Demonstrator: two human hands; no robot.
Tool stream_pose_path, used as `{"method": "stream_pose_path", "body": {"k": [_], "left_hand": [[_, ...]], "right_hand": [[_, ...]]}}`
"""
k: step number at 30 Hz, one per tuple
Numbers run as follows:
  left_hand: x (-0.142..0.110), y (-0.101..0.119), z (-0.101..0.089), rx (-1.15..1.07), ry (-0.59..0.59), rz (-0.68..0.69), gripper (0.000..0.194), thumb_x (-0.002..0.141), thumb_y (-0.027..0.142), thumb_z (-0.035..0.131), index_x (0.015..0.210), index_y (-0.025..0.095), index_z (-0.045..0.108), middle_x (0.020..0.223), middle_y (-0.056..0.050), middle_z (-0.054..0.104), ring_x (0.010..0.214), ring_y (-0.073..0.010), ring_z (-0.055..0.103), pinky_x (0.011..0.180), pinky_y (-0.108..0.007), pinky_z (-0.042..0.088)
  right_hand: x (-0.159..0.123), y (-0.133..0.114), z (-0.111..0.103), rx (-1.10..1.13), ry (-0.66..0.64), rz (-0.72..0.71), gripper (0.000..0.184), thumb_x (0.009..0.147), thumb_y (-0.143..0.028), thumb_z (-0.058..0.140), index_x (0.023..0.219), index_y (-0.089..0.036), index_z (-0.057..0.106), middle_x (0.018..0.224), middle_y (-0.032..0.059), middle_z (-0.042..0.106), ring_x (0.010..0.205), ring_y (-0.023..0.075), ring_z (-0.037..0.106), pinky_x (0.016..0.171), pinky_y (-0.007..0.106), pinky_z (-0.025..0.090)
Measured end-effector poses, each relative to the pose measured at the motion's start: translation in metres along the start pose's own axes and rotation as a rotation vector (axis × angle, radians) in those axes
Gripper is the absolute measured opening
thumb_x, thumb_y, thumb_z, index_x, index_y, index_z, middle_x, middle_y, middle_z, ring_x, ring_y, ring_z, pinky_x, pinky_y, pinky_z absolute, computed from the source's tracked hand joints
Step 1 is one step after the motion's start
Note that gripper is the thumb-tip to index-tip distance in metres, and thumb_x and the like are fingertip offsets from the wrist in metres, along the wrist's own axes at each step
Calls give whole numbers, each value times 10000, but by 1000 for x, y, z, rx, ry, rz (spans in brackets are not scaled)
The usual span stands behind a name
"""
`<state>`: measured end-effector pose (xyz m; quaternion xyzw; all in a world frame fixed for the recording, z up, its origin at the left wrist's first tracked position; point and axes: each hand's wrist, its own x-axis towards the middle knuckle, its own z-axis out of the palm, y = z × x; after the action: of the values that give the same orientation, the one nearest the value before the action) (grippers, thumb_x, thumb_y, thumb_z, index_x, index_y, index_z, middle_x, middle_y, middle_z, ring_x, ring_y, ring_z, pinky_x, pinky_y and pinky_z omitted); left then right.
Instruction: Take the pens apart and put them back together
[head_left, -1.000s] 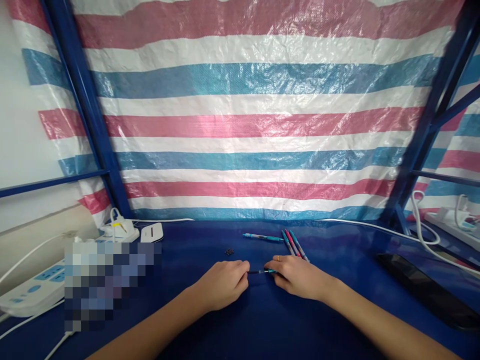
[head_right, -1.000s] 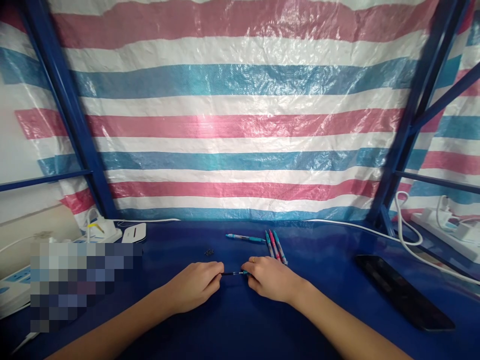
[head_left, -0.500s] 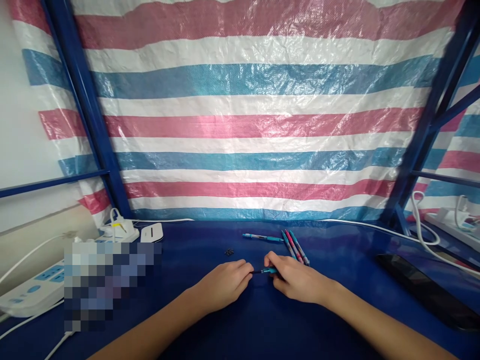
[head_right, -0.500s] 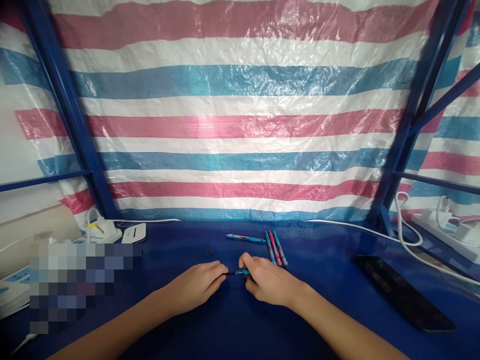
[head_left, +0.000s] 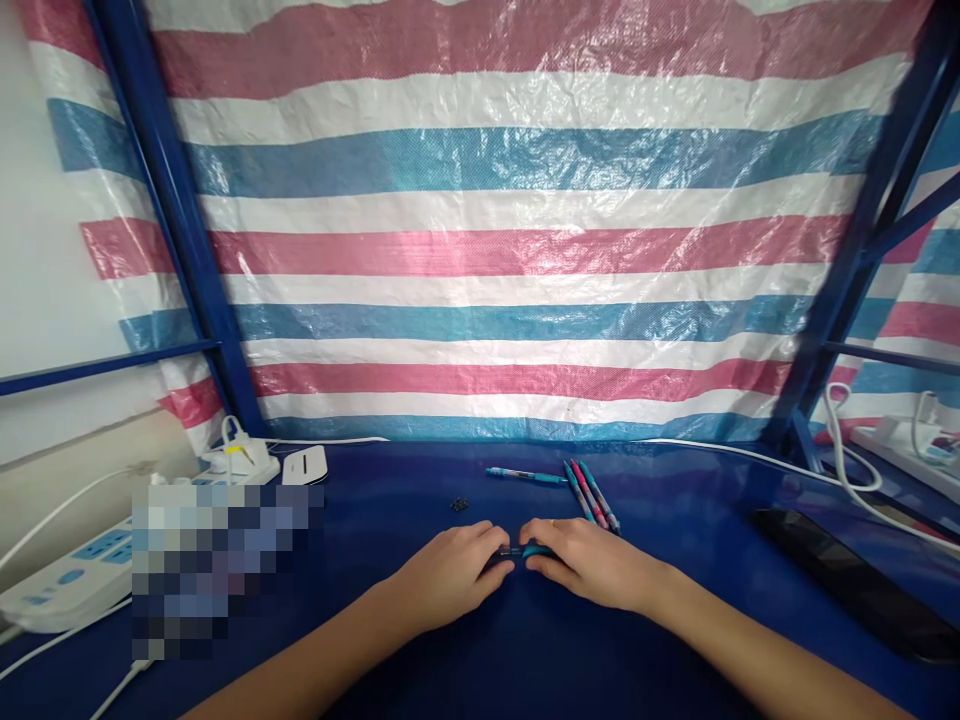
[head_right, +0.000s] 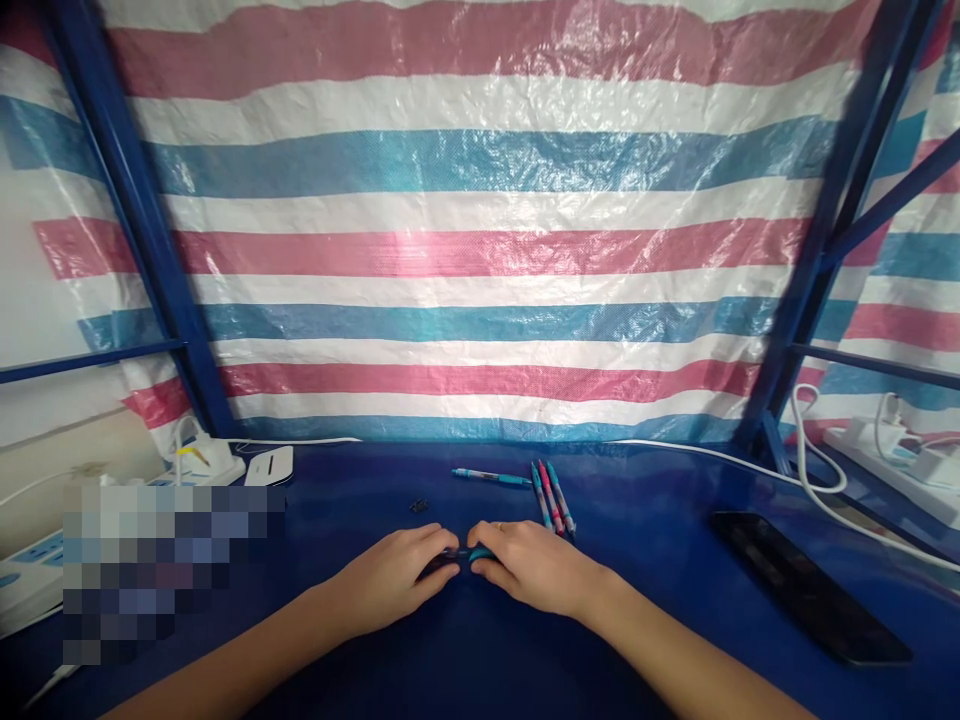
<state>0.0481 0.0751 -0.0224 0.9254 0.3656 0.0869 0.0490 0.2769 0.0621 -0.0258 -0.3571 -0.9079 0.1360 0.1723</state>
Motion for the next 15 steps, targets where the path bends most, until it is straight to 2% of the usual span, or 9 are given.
{"method": "stream_pose_path", "body": {"k": [3,6,11,15], "left_hand": [[0,0,1,18,-1,20,141,977,230,474,1011,190,606,936,-22,642,843,-196,649,720,-267,461],[0,-2,2,61,-20,58,148,986,233,462,1014,199,603,925,-18,641,830,-195,650,699,-265,457],[1,-7,3,115,-8,66,150,1002,250,445,1018,203,586,920,-11,651,808,-197,654,647,-264,441],[1,-5,2,150,-14,68,157,1012,271,436,1017,211,581,909,-4,660,789,-195,657,602,-255,412]], "right_hand": [[-1,-1,-1,-14,2,35,164,894,-136,500,1028,-227,473,893,6,610,774,178,599,647,252,408],[-1,-2,-2,-22,-2,31,211,825,-70,491,957,-230,452,861,-5,587,755,169,579,641,246,390],[-1,-2,-4,5,11,15,140,939,-155,451,1053,-221,496,917,20,624,815,183,607,705,265,430],[-1,3,-1,-23,14,-21,176,1010,-249,425,1133,-222,548,1007,43,651,915,202,624,787,290,450]]}}
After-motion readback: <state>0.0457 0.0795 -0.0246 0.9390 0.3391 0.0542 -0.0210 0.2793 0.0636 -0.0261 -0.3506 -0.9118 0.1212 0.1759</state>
